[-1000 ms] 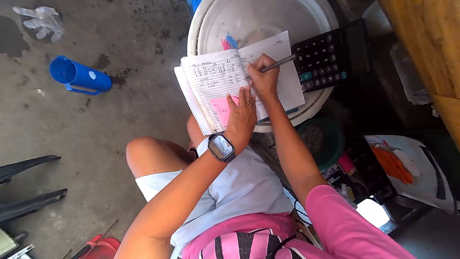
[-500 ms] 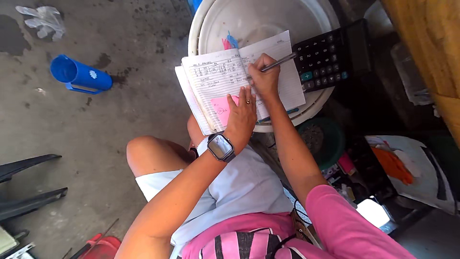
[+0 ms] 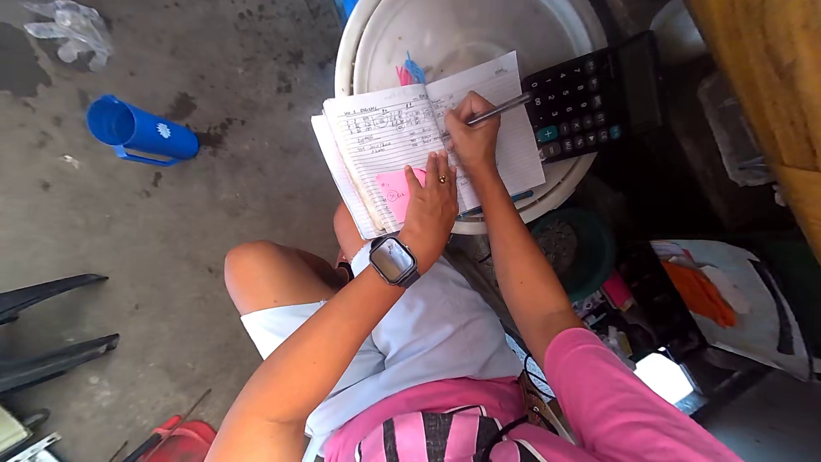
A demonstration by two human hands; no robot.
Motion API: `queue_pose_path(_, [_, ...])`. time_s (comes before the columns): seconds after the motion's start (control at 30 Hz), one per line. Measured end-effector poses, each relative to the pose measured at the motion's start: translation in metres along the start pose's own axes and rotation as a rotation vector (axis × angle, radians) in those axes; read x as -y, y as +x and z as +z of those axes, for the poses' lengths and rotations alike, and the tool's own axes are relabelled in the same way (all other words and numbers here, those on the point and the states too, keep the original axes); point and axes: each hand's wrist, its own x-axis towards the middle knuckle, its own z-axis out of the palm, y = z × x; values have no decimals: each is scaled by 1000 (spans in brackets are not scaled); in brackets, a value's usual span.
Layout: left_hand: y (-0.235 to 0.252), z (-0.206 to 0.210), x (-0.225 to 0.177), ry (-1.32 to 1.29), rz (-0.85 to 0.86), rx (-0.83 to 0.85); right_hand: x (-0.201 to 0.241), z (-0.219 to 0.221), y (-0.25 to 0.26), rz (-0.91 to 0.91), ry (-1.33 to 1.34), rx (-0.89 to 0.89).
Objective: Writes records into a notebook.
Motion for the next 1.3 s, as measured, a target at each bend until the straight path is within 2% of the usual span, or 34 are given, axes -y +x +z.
queue_pose_path(0.4, [2, 2, 0, -40, -11, -28, 3, 0, 0, 11, -2, -10])
queue_pose_path(0.53, [2, 6, 1, -57, -10, -56, 10, -6, 4, 65, 173, -53])
queue_pose_path(0.63, [-3, 27, 5, -102, 24, -183, 12, -10, 3, 112, 311, -127])
queue_pose_path(0.77, [-31, 51, 19, -217, 120, -477, 46, -36, -33, 228, 326, -62])
queue_pose_path(0.9, [-52, 83, 32, -378, -9, -656, 68, -75, -95, 300, 273, -35])
queue_pose_path(1.03, [-66, 116, 43, -566, -183, -747, 78, -115, -153, 351, 15, 26])
queue_pose_path(1.1, [-66, 127, 42, -662, -207, -785, 83, -124, -165, 335, -289, 3])
queue_pose_path(1.2, [-60, 135, 38, -709, -225, -839, 84, -139, -166, 233, -785, 116])
queue_pose_path(1.3, [-57, 138, 38, -751, -251, -871, 79, -139, -152, 196, -956, 148])
